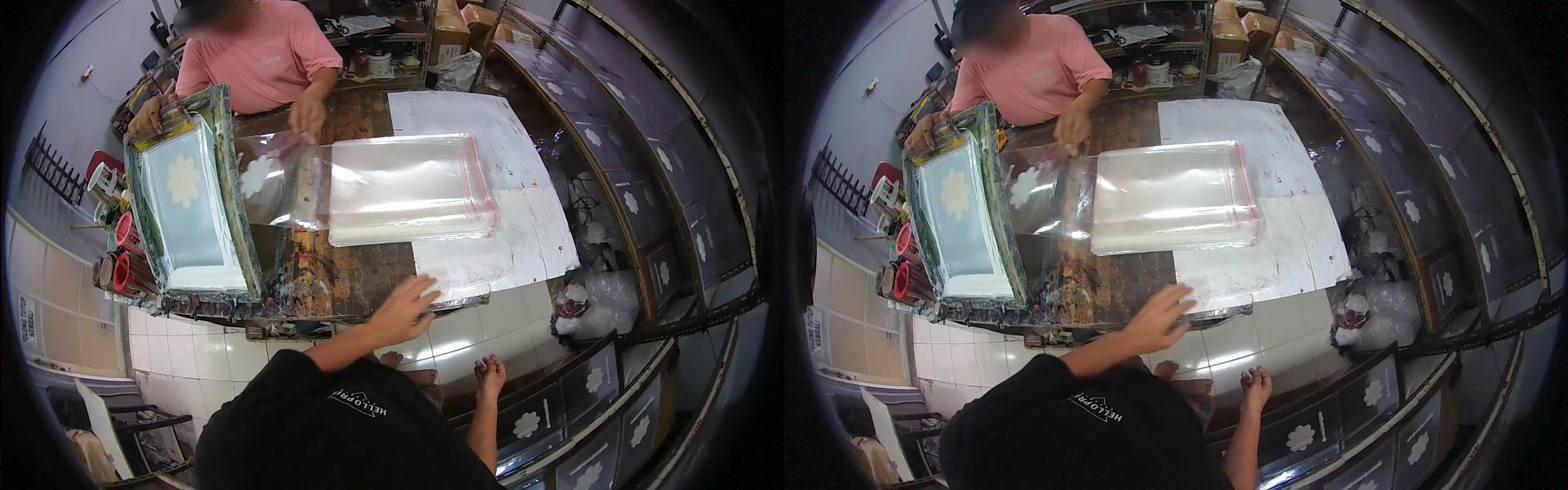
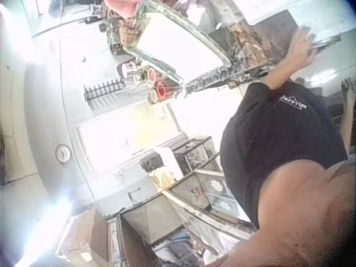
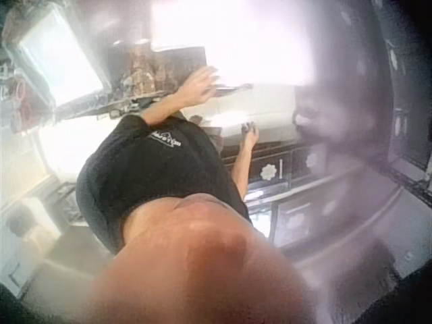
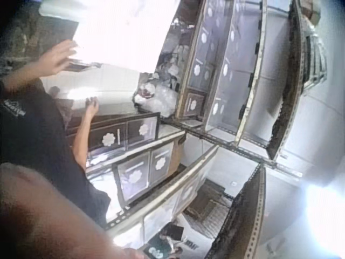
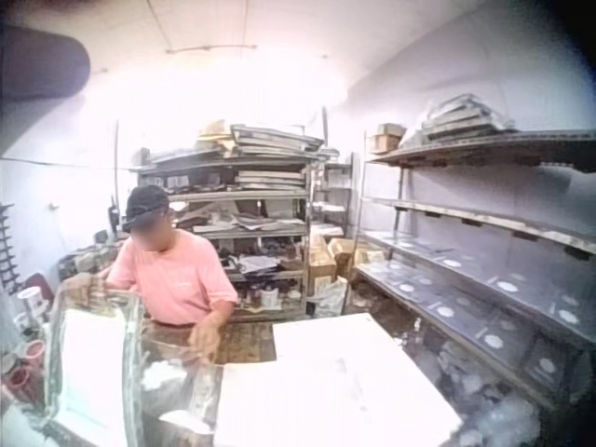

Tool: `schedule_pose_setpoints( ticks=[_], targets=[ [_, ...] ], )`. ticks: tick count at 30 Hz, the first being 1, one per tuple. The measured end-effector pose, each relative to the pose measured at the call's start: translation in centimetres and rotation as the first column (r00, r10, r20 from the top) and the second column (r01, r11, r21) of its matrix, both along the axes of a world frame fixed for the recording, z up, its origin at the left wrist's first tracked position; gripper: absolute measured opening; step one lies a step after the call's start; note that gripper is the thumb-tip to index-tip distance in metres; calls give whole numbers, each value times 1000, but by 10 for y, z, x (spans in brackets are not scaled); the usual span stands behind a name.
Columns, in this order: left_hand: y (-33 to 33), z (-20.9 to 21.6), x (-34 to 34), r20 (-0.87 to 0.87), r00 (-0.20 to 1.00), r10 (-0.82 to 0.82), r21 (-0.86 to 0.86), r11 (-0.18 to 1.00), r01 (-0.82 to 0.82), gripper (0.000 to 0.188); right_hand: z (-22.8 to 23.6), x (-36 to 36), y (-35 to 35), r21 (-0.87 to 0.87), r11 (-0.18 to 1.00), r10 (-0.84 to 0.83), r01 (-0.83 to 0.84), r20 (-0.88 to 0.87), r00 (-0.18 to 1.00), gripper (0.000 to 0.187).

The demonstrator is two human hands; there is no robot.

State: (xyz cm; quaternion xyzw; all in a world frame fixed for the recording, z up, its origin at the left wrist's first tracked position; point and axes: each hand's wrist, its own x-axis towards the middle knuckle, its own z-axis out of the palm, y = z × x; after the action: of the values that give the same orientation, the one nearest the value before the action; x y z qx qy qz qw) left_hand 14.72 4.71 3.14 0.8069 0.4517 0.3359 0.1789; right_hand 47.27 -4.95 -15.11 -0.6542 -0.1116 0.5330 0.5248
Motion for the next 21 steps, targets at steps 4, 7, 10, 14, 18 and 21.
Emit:
schedule_pose_setpoints(
  ticks=[4,7,10,14,18,21],
  targets=[
    [1,61,-44,-193,952,237,202,959,-198,66,-12,-13,0,-15,996,91,-91,-33,995,30],
    [26,81,-54,-360,848,389,289,911,-295,81,-11,-37,-5,-32,983,182,-183,-26,983,29],
    [66,79,-48,-505,784,362,270,928,-255,88,-11,-55,-8,-7,969,247,-248,-64,967,29],
    [115,43,-23,-543,762,352,331,924,-190,66,-4,-62,-12,-20,960,279,-280,-48,959,29],
    [134,22,-7,-610,731,305,277,947,-164,48,5,-48,-21,-24,970,243,-244,-17,970,30],
    [102,31,9,-561,795,230,337,941,-35,45,40,-43,-20,32,982,190,-187,-98,977,34]
  ],
)
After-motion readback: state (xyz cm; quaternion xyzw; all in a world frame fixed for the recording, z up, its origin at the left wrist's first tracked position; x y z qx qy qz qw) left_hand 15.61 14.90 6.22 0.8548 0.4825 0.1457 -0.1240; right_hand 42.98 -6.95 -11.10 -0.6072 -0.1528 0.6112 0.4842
